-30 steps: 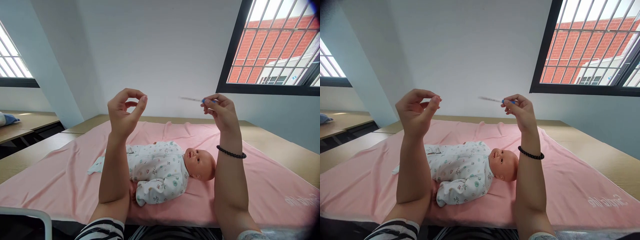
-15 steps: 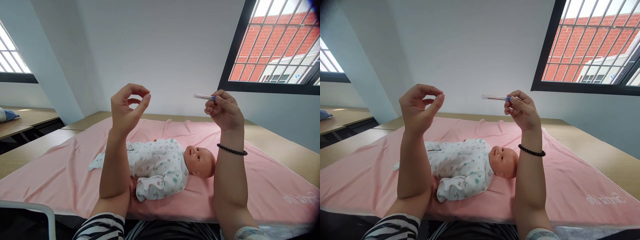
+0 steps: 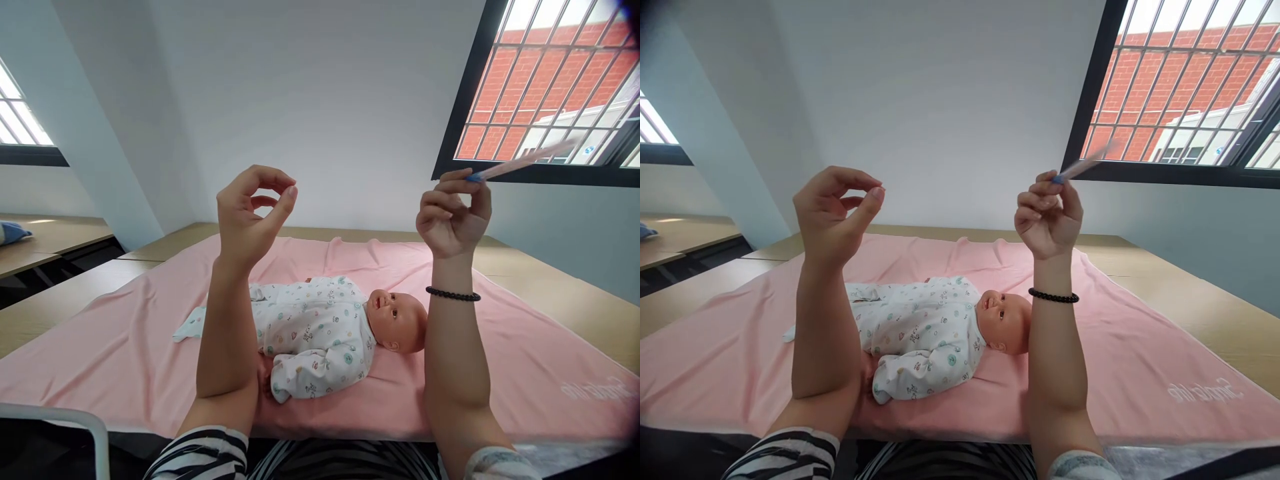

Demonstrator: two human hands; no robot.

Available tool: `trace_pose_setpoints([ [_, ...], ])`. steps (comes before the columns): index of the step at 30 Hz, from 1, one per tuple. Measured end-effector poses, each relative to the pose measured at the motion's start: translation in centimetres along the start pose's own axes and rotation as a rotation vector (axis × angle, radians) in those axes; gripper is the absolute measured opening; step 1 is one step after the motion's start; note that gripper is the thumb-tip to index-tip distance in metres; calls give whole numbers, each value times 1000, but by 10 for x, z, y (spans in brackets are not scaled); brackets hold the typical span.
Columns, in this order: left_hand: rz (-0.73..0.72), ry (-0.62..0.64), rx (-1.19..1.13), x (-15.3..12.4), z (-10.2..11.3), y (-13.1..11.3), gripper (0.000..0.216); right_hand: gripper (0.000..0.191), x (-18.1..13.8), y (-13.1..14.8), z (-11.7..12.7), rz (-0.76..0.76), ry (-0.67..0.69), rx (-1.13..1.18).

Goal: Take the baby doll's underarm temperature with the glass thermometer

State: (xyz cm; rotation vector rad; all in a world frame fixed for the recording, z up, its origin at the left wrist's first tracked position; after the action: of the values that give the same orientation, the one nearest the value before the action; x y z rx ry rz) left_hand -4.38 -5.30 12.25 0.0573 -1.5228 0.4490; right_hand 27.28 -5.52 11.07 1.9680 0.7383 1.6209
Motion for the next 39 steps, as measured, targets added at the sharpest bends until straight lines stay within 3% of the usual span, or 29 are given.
trace_pose_setpoints([
  [5, 11, -6, -12, 0, 1, 2, 15, 28, -2, 0, -8, -74, 49, -157],
  [9, 20, -2, -22, 0, 1, 3, 15, 34, -1, -2, -9, -18, 81, -8],
  [14, 10, 14, -35, 0, -1, 3, 14, 19, 0, -8, -15, -143, 31, -75],
  [26, 26, 124, -3, -1, -7, 0, 20, 28, -15, 6, -47, -51, 152, -186],
  [39, 40, 176, -8, -2, -8, -6, 17, 35, -16, 6, -54, -73, 183, -186],
])
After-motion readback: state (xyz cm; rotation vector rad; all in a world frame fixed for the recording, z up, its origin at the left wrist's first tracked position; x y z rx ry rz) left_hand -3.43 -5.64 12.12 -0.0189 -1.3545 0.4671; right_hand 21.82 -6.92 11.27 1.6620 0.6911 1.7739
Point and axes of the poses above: each hand's wrist, its own x-axis towards the middle knuckle, its own z-axis out of the back of the hand, y = z × x, the point moved 2 cm from there along x, towards the middle knuckle, and after that the axes turned 1 degree about -x, right-handed, at the moved point
